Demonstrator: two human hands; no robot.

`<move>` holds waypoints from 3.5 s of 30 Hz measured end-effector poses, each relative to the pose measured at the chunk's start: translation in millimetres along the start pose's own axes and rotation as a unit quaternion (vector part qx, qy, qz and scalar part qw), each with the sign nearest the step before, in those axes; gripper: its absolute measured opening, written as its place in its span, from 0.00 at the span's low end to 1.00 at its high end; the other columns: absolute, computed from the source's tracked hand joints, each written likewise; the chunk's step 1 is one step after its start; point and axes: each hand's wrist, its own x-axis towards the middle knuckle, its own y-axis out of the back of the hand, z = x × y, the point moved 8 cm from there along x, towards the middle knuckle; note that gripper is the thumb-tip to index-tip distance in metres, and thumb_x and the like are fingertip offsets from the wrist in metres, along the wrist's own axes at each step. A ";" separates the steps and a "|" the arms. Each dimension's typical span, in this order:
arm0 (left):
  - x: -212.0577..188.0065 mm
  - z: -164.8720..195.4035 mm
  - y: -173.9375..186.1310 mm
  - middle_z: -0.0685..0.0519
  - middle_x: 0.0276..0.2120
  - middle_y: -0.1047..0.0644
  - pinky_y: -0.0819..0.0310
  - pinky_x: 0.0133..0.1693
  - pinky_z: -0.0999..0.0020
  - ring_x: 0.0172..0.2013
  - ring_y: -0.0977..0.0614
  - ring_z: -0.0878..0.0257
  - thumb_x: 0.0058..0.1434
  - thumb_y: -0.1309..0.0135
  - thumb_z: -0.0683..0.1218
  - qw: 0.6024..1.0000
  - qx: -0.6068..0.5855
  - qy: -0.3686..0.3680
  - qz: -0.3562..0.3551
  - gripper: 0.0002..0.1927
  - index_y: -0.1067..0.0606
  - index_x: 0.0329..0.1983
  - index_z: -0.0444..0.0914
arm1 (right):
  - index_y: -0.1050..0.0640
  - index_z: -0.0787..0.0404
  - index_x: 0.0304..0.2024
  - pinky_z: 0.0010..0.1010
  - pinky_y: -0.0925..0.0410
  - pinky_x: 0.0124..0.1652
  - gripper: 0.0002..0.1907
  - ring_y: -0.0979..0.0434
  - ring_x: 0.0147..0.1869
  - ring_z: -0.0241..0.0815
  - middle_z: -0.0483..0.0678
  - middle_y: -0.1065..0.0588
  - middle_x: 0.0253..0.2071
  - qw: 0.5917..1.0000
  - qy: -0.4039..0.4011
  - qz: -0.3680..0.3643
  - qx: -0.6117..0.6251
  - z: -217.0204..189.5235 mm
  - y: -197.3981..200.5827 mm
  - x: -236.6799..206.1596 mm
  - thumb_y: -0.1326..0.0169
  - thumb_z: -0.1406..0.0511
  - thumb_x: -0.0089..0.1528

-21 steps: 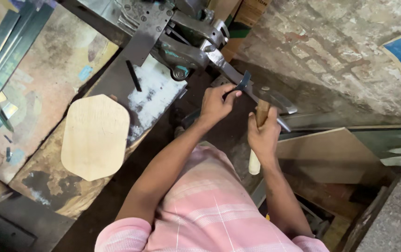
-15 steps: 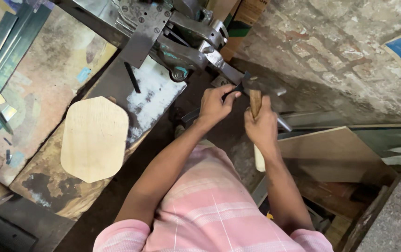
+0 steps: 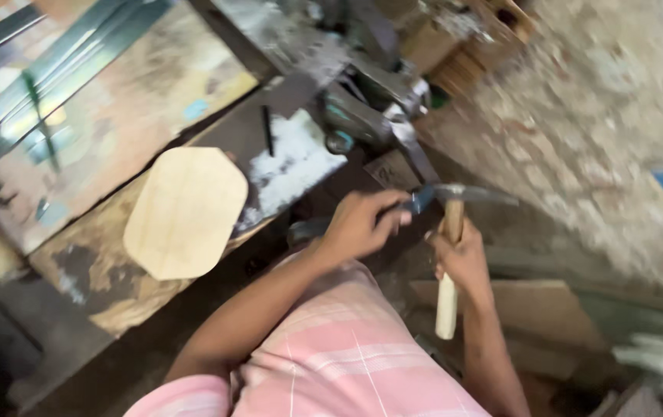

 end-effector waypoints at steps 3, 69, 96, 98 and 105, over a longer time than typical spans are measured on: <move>-65.4 65.4 58.6 0.45 0.38 0.18 0.22 0.34 0.63 0.32 0.15 0.51 0.63 0.39 0.45 0.997 0.034 -0.016 0.068 0.19 0.24 0.56 0.39 | 0.30 0.62 0.33 0.30 0.37 0.14 0.06 0.32 0.15 0.35 0.44 0.32 0.19 0.993 0.037 -0.113 -0.014 -32.8 -52.5 9.1 0.47 0.74 0.58; -115.9 -61.4 304.9 0.52 0.46 0.25 0.40 0.52 0.50 0.52 0.31 0.47 0.34 0.25 0.54 0.866 0.362 0.250 0.238 0.35 0.19 0.50 0.51 | 0.20 0.62 0.53 0.38 0.30 0.50 0.31 0.23 0.51 0.51 0.52 0.23 0.47 0.772 0.486 -0.304 -0.275 -222.4 -370.3 13.2 0.26 0.59 0.50; -30.3 206.4 283.5 0.41 0.19 0.23 0.27 0.28 0.56 0.24 0.20 0.51 0.55 0.41 0.52 0.929 0.317 0.144 0.124 0.13 0.18 0.33 0.37 | 0.23 0.63 0.34 0.36 0.30 0.36 0.12 0.22 0.38 0.49 0.50 0.22 0.37 0.611 0.786 0.037 -0.089 -352.4 -202.7 -94.6 0.31 0.69 0.67; -11.5 242.8 260.8 0.43 0.22 0.22 0.27 0.31 0.57 0.26 0.19 0.49 0.56 0.38 0.49 0.936 0.328 0.016 0.123 0.12 0.20 0.32 0.34 | 0.21 0.61 0.34 0.33 0.30 0.37 0.11 0.22 0.36 0.47 0.47 0.24 0.36 0.680 0.729 0.065 -0.042 -346.1 -164.1 -74.3 0.34 0.66 0.71; 51.2 170.3 220.3 0.49 0.26 0.25 0.31 0.38 0.54 0.35 0.23 0.50 0.55 0.38 0.40 0.904 0.377 -0.177 0.092 0.07 0.17 0.37 0.36 | 0.21 0.65 0.43 0.34 0.29 0.43 0.20 0.22 0.40 0.51 0.51 0.23 0.40 0.751 0.590 0.243 -0.170 -218.6 -66.2 -7.1 0.39 0.53 0.71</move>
